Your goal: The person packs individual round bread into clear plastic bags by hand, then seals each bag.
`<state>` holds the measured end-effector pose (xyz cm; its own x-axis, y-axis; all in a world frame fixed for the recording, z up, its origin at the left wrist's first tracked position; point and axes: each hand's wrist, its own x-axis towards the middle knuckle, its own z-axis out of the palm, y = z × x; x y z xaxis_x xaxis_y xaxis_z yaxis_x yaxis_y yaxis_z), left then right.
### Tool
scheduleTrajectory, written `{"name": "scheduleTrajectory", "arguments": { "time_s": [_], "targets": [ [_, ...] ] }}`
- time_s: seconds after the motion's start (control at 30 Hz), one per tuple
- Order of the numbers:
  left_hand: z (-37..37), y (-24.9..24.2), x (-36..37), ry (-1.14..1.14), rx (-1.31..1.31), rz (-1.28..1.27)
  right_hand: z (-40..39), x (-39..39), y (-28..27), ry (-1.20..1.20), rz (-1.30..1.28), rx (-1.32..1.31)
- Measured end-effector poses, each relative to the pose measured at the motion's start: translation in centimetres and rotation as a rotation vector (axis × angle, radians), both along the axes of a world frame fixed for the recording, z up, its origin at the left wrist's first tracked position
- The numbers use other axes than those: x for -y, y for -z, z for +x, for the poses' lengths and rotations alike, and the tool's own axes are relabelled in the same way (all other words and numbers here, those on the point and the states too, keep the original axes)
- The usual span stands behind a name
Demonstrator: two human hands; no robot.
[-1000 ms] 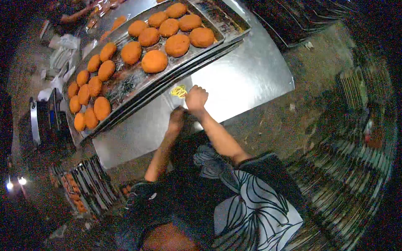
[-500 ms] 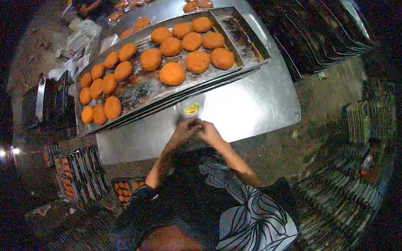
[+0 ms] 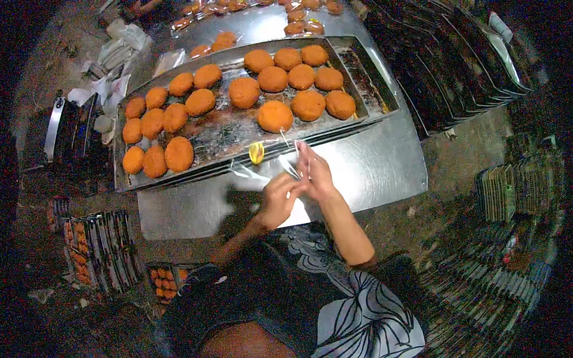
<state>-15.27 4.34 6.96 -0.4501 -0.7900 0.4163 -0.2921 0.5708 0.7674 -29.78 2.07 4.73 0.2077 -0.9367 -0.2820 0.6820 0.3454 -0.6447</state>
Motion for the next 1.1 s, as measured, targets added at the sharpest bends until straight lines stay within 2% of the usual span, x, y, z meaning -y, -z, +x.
{"name": "scheduleTrajectory", "arguments": {
  "time_s": [0.07, 0.13, 0.17, 0.2, 0.23, 0.27, 0.3, 0.33, 0.37, 0.4, 0.43, 0.47, 0.5, 0.53, 0.6, 0.67, 0.73, 0.77, 0.87, 0.9, 0.93, 1.0, 1.07, 1.1],
  "targets": [
    [1.2, -0.6, 0.9, -0.375, -0.227, 0.299, 6.1, 1.1, -6.7, 0.258, -0.109, 0.238],
    [2.4, 0.8, 3.9, -0.564, -1.248, 0.499, 9.4, 1.5, -5.8, 0.025, -0.272, 0.517],
    [6.4, 1.6, 5.2, -0.122, -1.334, 0.84, 11.2, 1.2, -4.9, -0.071, -0.065, 0.491],
    [10.5, 2.1, 6.2, 0.349, -1.362, 1.154, 13.3, 1.2, -5.3, -0.144, 0.217, 0.145],
    [11.7, 1.6, 6.3, 0.341, -1.368, 1.149, 14.3, 2.4, -3.4, -0.275, 0.037, 0.016],
    [12.9, 0.5, 6.4, -0.082, -1.315, 1.037, 15.0, 4.3, -1.7, -0.4, -0.146, -0.108],
    [14.0, -0.3, 6.4, -0.489, -1.228, 0.902, 15.1, 6.9, -3.1, -0.401, -0.387, -0.772],
    [15.4, -0.6, 6.9, -0.497, -1.231, 0.9, 15.1, 10.0, -4.6, -0.369, -0.627, -1.439],
    [16.7, -0.7, 7.5, -0.532, -1.297, 0.774, 16.2, 12.9, -3.0, 0.065, -0.595, -1.674],
    [17.9, -0.9, 7.7, -0.569, -1.356, 0.649, 17.1, 16.2, -0.9, 0.381, -0.498, -2.202],
    [18.9, -1.4, 7.9, -0.581, -1.438, 0.679, 17.1, 18.8, -0.8, 0.111, -0.346, -2.333],
    [19.8, -1.9, 8.2, -0.588, -1.524, 0.7, 16.1, 23.9, 4.8, 0.313, -0.391, -2.366],
    [20.8, -2.3, 8.1, -0.573, -1.606, 0.716, 15.5, 25.0, 5.1, 0.346, -0.412, -2.297],
    [21.9, -2.5, 8.3, -0.581, -1.6, 0.712, 14.9, 23.8, 1.4, 0.092, -0.457, -2.126],
    [23.5, -2.6, 8.7, -0.605, -1.672, 0.618, 15.1, 19.0, -1.9, 0.244, -0.86, -1.579],
    [23.8, -2.1, 9.1, -0.544, -1.662, 0.564, 17.4, 10.6, -5.1, 0.544, -1.173, -1.599],
    [21.5, -2.5, 9.4, -0.554, -1.774, 0.613, 18.4, 5.8, -7.4, 0.347, -1.41, -1.574],
    [19.8, -1.4, 9.5, -0.445, -1.52, 0.48, 18.6, 5.2, -8.1, 0.329, -1.42, -1.561],
    [14.8, -3.4, 8.6, -0.291, -1.414, 0.575, 16.8, 3.9, -9.0, 0.386, -1.315, -1.521],
    [14.6, -3.1, 8.6, 0.011, -1.458, 0.7, 15.9, 3.0, -8.3, 0.391, -1.289, -1.507],
    [13.4, -2.9, 8.2, 0.032, -1.496, 0.767, 15.1, 2.4, -7.7, 0.395, -1.273, -1.487],
    [10.5, -1.8, 7.5, 0.339, -1.459, 0.354, 13.7, 1.7, -7.1, 0.526, -1.209, -1.589],
    [7.9, -3.3, 6.0, -0.116, -1.439, 0.648, 13.4, 2.5, -6.7, 0.752, -1.124, -1.575],
    [7.0, -4.4, 5.6, -0.147, -1.381, 0.585, 13.2, 2.2, -6.9, 0.77, -1.056, -1.56]
  ]
}}
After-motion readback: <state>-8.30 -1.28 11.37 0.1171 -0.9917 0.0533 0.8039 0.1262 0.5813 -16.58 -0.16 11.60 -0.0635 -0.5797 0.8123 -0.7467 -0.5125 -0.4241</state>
